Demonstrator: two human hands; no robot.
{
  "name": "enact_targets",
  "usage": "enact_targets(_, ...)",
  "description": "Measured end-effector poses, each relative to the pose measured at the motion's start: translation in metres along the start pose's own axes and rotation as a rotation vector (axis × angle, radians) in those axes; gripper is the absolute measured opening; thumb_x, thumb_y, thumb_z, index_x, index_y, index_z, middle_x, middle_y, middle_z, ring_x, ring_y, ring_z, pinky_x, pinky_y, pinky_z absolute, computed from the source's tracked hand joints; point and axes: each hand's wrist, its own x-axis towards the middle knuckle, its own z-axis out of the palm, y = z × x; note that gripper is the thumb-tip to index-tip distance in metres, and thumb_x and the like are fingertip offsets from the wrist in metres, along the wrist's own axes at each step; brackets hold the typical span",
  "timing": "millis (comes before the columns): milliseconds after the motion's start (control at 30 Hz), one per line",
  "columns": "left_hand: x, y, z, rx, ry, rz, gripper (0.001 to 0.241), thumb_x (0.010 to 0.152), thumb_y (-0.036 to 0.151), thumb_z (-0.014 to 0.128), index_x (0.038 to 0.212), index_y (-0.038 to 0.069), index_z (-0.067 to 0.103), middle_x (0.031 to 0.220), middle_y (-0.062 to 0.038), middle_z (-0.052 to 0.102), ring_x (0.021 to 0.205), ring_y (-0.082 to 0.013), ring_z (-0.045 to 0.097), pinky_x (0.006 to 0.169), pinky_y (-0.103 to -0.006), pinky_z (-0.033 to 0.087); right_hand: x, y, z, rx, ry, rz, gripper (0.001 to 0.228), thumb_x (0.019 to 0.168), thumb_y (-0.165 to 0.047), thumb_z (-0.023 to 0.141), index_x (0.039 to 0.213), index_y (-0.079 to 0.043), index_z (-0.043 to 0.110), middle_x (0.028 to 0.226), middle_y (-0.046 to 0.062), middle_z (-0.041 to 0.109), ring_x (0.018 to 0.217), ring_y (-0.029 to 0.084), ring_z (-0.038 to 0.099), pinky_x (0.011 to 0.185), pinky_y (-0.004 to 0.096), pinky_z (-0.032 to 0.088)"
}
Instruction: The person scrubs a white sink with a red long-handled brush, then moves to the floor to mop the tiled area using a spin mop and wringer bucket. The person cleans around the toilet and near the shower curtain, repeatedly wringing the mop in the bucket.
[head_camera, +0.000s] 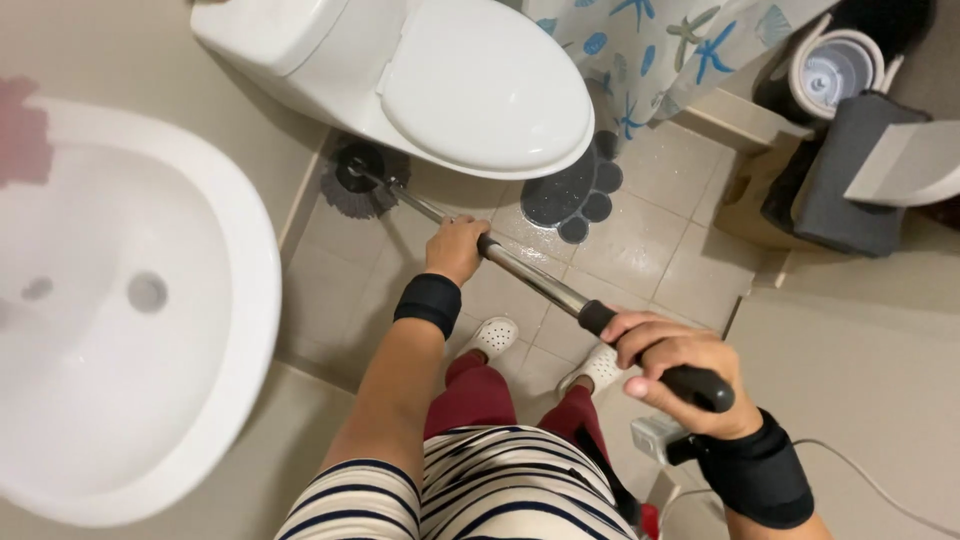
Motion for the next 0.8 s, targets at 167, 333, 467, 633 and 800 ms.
enact_targets(167, 0.008, -0.009, 0.005, -0.022, -0.009, 0.126, 0.028, 0.078, 0.006, 0.077, 0.103, 0.016, 0.074, 0.117, -0.009, 0.07, 0.124, -0.0454, 0.055, 0.094, -0.051, 0.053, 0.0, -0.008, 0.022, 0.09, 0.312, -0.01, 0.021, 0.095, -0.012, 0.072, 0.08, -0.006, 0.059, 0.086, 0.011, 0.068, 0.102, 0.032, 0.068, 0.122, 0.068, 0.044)
enact_targets(333, -0.006, 0.018, 0.006, -0.048, -0.008, 0.236, 0.025, 0.075, 0.005, 0.075, 0.099, 0.013, 0.074, 0.107, -0.014, 0.071, 0.11, -0.0444, 0.061, 0.089, -0.0516, 0.053, -0.02, -0.034, 0.023, 0.119, 0.455, -0.022, 0.022, 0.1, -0.017, 0.07, 0.085, -0.005, 0.059, 0.085, 0.012, 0.065, 0.096, 0.032, 0.066, 0.119, 0.07, 0.045)
enact_targets(467, -0.019, 0.07, 0.019, -0.154, -0.094, 0.421, 0.013, 0.079, 0.005, 0.072, 0.091, 0.01, 0.072, 0.092, -0.019, 0.071, 0.093, -0.0421, 0.067, 0.082, -0.0529, 0.053, -0.069, -0.057, -0.001, 0.107, 0.593, -0.096, 0.034, 0.109, -0.027, 0.064, 0.086, -0.004, 0.058, 0.074, 0.013, 0.064, 0.076, 0.031, 0.065, 0.096, 0.062, 0.052)
enact_targets(633, -0.051, 0.164, 0.034, -0.28, -0.284, 0.606, 0.011, 0.079, 0.004, 0.068, 0.09, 0.008, 0.069, 0.086, -0.018, 0.071, 0.087, -0.0422, 0.068, 0.075, -0.0533, 0.053, -0.14, -0.118, -0.016, 0.023, 0.823, -0.087, 0.033, 0.11, -0.033, 0.053, 0.088, -0.009, 0.053, 0.068, 0.007, 0.06, 0.071, 0.028, 0.059, 0.081, 0.056, 0.051)
enact_targets(800, -0.095, 0.248, 0.062, -0.344, -0.463, 0.769, 0.014, 0.078, 0.005, 0.066, 0.091, 0.008, 0.067, 0.085, -0.018, 0.071, 0.085, -0.041, 0.069, 0.074, -0.0529, 0.052, -0.349, -0.112, -0.072, -0.101, 0.736, -0.025, 0.027, 0.104, -0.032, 0.05, 0.081, -0.018, 0.054, 0.07, 0.0, 0.059, 0.069, 0.023, 0.061, 0.086, 0.053, 0.055)
